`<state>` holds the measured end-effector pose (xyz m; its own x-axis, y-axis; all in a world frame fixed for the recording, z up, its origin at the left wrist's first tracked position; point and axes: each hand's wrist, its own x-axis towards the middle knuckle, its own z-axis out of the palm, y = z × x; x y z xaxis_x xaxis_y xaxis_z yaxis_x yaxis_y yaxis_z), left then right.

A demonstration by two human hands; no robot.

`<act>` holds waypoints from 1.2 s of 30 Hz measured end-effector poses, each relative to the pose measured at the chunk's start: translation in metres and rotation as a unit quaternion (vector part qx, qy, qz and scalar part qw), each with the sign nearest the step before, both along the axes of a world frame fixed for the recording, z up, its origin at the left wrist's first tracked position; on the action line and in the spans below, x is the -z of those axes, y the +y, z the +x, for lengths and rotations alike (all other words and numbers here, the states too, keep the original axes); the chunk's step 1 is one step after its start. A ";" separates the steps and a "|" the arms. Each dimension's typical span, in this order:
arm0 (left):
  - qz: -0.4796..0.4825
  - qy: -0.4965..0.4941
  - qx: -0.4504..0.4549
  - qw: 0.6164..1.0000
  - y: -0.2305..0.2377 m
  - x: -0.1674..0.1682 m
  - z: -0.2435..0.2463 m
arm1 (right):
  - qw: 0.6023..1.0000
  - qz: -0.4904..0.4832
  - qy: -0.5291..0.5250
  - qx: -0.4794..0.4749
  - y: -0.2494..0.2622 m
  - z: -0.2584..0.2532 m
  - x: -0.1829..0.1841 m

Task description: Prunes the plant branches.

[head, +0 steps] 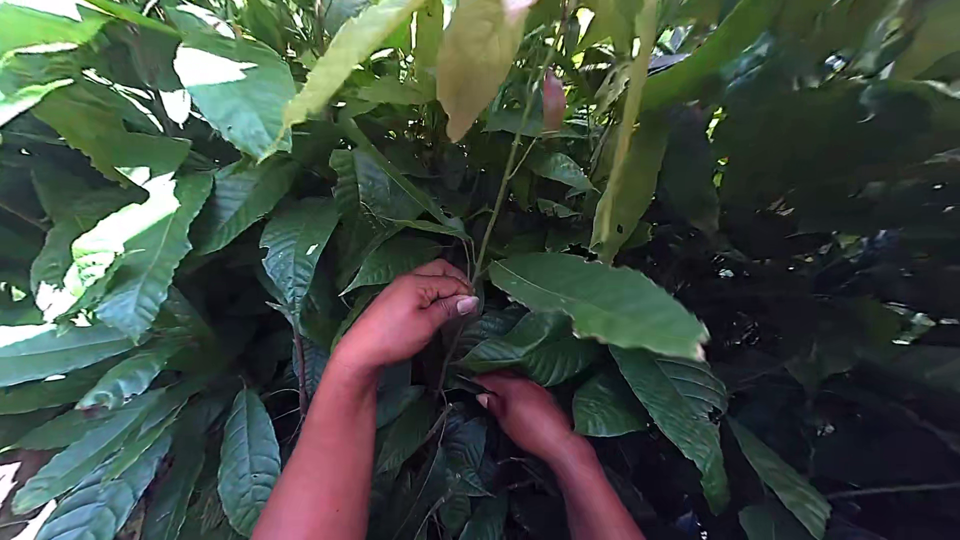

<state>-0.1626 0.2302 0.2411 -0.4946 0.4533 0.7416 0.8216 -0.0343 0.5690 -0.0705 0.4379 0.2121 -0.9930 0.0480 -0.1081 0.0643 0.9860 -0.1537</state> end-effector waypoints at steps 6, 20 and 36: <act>0.014 -0.079 -0.064 0.995 0.018 0.003 -0.004 | 0.978 -0.133 0.105 0.124 -0.010 0.024 0.050; -0.130 -0.076 -0.088 0.985 0.039 0.018 -0.024 | 0.930 -0.272 0.205 0.137 -0.032 0.020 0.100; -0.150 -0.111 -0.021 0.982 0.033 0.016 -0.023 | 0.971 -0.199 0.080 0.106 -0.022 0.010 0.088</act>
<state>-0.1853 0.2632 0.2246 -0.6512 0.6111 0.4499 0.6739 0.1930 0.7132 -0.0604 0.4163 0.1244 -0.9711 0.2388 -0.0055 0.2033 0.8142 -0.5438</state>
